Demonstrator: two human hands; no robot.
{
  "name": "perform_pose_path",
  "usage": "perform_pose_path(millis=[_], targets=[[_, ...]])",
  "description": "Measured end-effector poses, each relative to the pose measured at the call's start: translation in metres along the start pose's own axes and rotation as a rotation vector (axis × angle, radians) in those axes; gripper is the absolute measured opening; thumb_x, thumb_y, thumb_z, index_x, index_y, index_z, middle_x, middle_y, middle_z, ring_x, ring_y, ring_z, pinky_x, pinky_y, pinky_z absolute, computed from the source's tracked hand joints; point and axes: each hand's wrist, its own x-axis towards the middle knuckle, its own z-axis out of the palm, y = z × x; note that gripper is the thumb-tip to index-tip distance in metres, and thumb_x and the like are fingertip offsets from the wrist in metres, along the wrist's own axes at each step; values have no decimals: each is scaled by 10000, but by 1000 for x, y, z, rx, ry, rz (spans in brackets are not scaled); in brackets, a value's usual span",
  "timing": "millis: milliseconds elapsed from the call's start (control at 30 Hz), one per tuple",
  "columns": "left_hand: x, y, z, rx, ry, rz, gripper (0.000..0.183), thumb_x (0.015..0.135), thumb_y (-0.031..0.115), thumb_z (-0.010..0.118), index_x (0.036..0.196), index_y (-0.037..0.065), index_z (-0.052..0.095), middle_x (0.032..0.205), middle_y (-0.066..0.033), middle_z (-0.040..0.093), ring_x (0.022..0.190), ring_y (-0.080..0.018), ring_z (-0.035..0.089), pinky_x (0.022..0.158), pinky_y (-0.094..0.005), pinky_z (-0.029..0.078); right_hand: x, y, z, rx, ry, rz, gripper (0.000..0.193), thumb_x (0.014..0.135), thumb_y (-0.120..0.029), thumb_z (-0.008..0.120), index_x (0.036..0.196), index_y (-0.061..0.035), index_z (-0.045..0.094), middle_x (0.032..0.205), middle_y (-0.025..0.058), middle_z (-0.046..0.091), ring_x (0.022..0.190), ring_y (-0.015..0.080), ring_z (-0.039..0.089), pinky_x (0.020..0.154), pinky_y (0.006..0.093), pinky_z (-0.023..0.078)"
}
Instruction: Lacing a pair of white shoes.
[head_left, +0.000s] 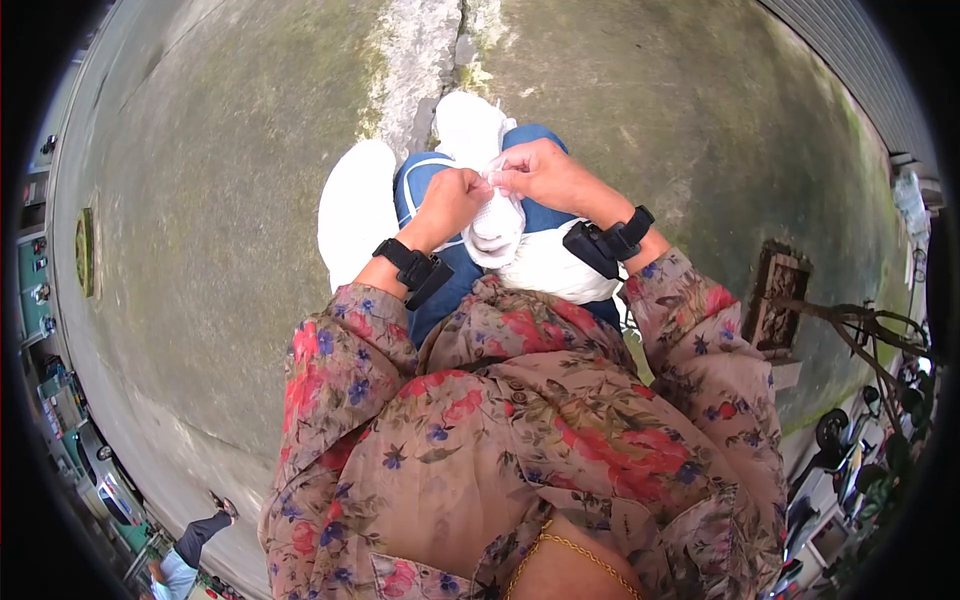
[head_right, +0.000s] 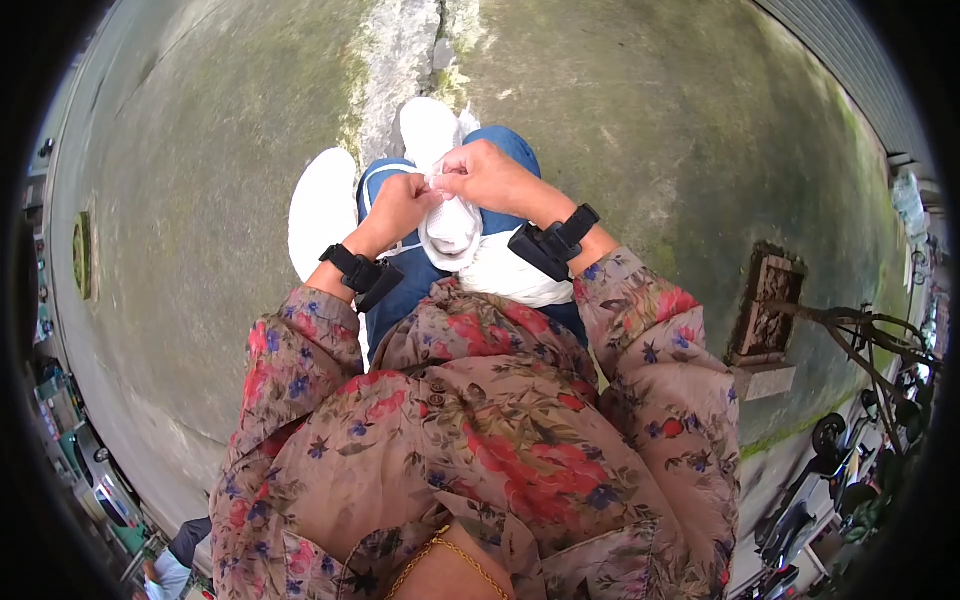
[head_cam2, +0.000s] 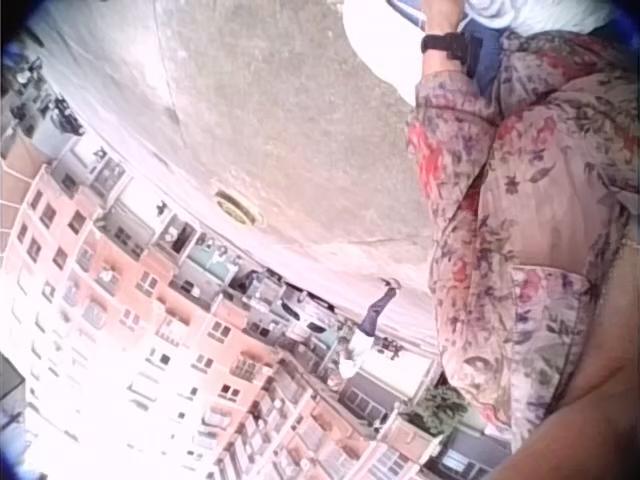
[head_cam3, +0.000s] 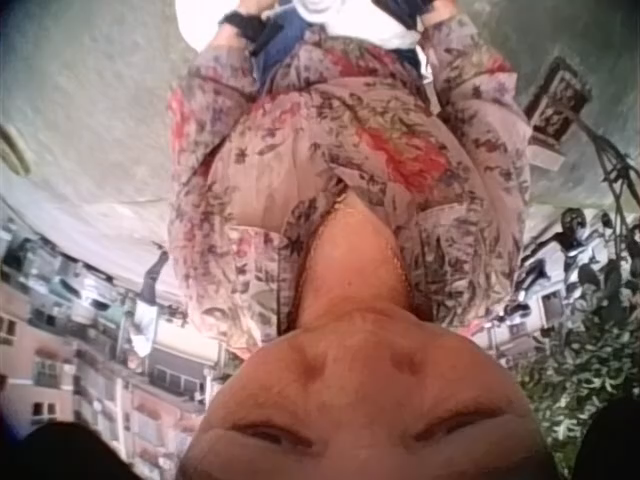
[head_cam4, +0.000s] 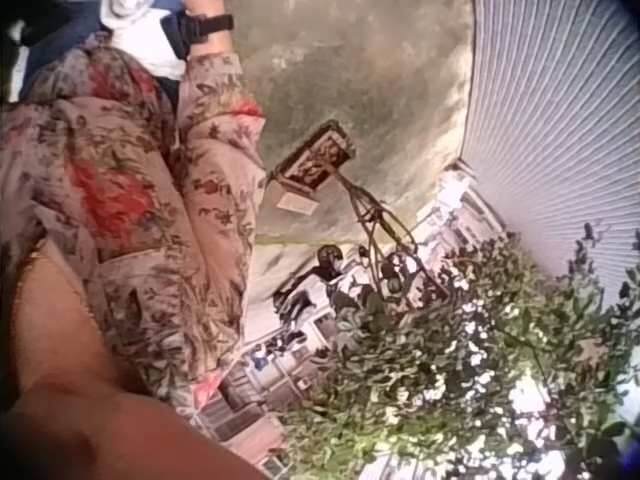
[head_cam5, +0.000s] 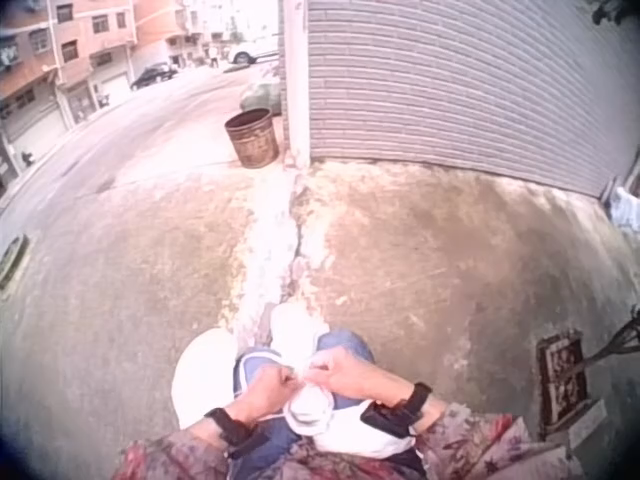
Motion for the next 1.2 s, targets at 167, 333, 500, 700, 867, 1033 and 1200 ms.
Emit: perform_pose_path(millis=[167, 333, 500, 700, 867, 1033, 1200], targets=[[-1, -3, 13, -116, 121, -32, 171, 696, 125, 645, 746, -33, 603, 658, -198, 584, 619, -299, 588, 576, -346, 450, 1, -14, -1, -114, -45, -94, 141, 801, -96, 554, 845, 15, 627, 656, 10, 575, 605, 58, 494, 548, 216, 408], [1, -1, 21, -139, 150, -46, 186, 748, 85, 646, 868, -43, 583, 753, -82, 616, 694, -97, 552, 581, -265, 442, 16, -27, -5, -283, -122, -136, 138, 774, -91, 549, 811, 19, 623, 653, 55, 602, 615, 109, 554, 572, 260, 438], [5, -4, 28, -510, 147, 9, 173, 753, 131, 612, 813, -31, 601, 660, -136, 611, 614, -180, 590, 537, -308, 436, 38, -30, 10, -400, -59, -238, 151, 737, -101, 540, 764, 23, 621, 670, 130, 622, 599, 262, 579, 600, 348, 464], [6, 6, 25, -355, 190, -194, 213, 765, 124, 618, 623, -20, 551, 526, -28, 514, 498, -81, 461, 462, -282, 391, 19, -46, 6, -472, 705, -736, 123, 731, -110, 592, 774, 2, 614, 753, 106, 616, 646, 177, 577, 600, 305, 448], [6, -1, 27, -471, 120, -235, 137, 798, 104, 601, 737, -18, 583, 639, -14, 560, 554, -55, 501, 484, -219, 408, -21, 18, -4, -569, 112, 94, 216, 750, -192, 560, 675, 9, 589, 609, 155, 568, 557, 271, 542, 552, 352, 423], [6, 1, 27, -600, 117, -204, 100, 800, 64, 585, 759, -27, 586, 659, -15, 566, 567, -54, 502, 508, -207, 410, -11, 47, 14, -151, 220, 113, 247, 785, -186, 521, 686, 33, 572, 570, 158, 538, 534, 254, 532, 539, 359, 411], [9, -4, 22, -139, 138, -113, 118, 839, 109, 536, 834, 8, 597, 725, -32, 591, 614, -72, 522, 536, -244, 426, -6, 48, 13, -79, 312, 170, 264, 827, -207, 479, 753, 27, 578, 687, 128, 582, 648, 179, 557, 594, 329, 420]])
